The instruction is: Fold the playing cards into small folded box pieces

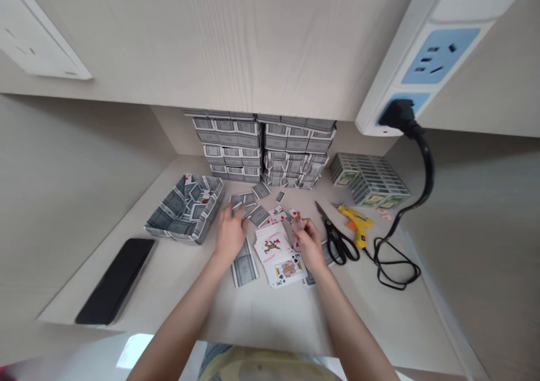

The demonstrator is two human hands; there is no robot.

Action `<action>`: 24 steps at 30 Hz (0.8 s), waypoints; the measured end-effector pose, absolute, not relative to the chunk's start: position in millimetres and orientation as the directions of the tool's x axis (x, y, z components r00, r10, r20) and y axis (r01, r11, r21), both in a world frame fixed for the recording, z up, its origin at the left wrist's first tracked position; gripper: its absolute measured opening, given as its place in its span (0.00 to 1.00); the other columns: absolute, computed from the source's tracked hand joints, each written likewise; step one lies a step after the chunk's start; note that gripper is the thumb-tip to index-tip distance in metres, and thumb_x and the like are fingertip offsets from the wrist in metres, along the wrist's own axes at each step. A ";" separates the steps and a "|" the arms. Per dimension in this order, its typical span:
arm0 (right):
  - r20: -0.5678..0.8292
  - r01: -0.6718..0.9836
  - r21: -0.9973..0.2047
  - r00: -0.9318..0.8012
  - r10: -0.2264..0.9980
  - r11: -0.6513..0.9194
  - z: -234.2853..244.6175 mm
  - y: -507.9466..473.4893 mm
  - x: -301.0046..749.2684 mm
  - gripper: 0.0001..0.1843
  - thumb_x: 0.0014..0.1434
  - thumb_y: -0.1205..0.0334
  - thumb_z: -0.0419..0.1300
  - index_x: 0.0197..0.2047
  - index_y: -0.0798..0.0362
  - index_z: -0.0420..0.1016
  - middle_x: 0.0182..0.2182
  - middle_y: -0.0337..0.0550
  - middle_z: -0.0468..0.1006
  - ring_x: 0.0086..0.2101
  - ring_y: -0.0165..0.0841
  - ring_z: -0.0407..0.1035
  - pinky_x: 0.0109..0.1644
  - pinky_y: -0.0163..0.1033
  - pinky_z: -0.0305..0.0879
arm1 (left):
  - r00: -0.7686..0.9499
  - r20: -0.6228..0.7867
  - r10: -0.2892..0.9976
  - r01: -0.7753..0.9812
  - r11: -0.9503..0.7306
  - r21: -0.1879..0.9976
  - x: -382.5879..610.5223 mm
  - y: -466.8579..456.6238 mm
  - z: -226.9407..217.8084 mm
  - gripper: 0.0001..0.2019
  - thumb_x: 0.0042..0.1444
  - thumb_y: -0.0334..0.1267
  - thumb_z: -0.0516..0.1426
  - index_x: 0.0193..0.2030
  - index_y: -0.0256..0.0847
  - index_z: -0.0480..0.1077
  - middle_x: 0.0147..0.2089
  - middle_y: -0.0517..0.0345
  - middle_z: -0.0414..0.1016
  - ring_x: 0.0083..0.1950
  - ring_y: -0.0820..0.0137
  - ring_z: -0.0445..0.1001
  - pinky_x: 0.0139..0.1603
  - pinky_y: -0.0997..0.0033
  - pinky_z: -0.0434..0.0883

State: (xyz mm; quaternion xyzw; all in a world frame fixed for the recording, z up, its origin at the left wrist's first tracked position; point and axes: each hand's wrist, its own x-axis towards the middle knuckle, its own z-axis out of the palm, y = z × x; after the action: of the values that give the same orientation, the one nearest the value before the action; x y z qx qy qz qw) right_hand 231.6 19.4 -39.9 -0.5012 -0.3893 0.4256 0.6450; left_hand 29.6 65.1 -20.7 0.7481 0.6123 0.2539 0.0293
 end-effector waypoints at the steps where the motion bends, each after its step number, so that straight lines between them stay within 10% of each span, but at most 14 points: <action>1: 0.096 -0.161 -0.975 0.313 0.945 0.153 -39.3 18.6 231.4 0.15 0.45 0.54 0.61 0.24 0.51 0.58 0.33 0.42 0.73 0.34 0.34 0.68 0.34 0.39 0.62 | 0.132 0.354 0.926 0.881 -0.273 0.386 30.6 65.2 -17.1 0.20 0.53 0.36 0.53 0.54 0.40 0.64 0.53 0.45 0.63 0.54 0.56 0.62 0.55 0.56 0.60; 10: 0.069 -0.164 -0.981 0.206 0.976 0.104 -25.3 14.6 220.4 0.30 0.36 0.59 0.68 0.43 0.49 0.62 0.38 0.42 0.73 0.34 0.36 0.70 0.36 0.40 0.67 | 0.146 -0.021 0.989 0.143 0.000 0.990 62.6 79.4 5.9 0.24 0.43 0.43 0.61 0.48 0.40 0.63 0.37 0.57 0.72 0.33 0.68 0.73 0.34 0.64 0.72; 16: -0.029 -0.231 -0.973 0.081 0.996 -0.010 -23.0 12.7 220.9 0.18 0.46 0.55 0.63 0.39 0.52 0.67 0.31 0.41 0.77 0.32 0.36 0.72 0.36 0.40 0.69 | 0.137 -0.103 0.985 -0.329 0.144 0.933 74.7 74.2 -6.1 0.17 0.44 0.40 0.62 0.37 0.40 0.60 0.36 0.59 0.73 0.38 0.66 0.75 0.39 0.59 0.73; 24: -0.114 -0.256 -0.959 -0.035 0.993 -0.120 -20.7 5.1 210.3 0.20 0.52 0.51 0.58 0.45 0.48 0.58 0.26 0.36 0.74 0.17 0.31 0.69 0.11 0.33 0.63 | 0.312 -0.143 0.939 -0.572 0.306 0.761 73.2 64.2 -4.5 0.23 0.51 0.37 0.57 0.53 0.45 0.56 0.42 0.54 0.75 0.44 0.65 0.75 0.47 0.59 0.69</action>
State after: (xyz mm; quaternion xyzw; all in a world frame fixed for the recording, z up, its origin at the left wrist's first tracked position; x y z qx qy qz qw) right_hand 210.3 5.1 -20.7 -0.4543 -0.4052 0.5945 0.5253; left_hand 73.2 64.2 -4.5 0.3055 0.3006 0.5037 0.7500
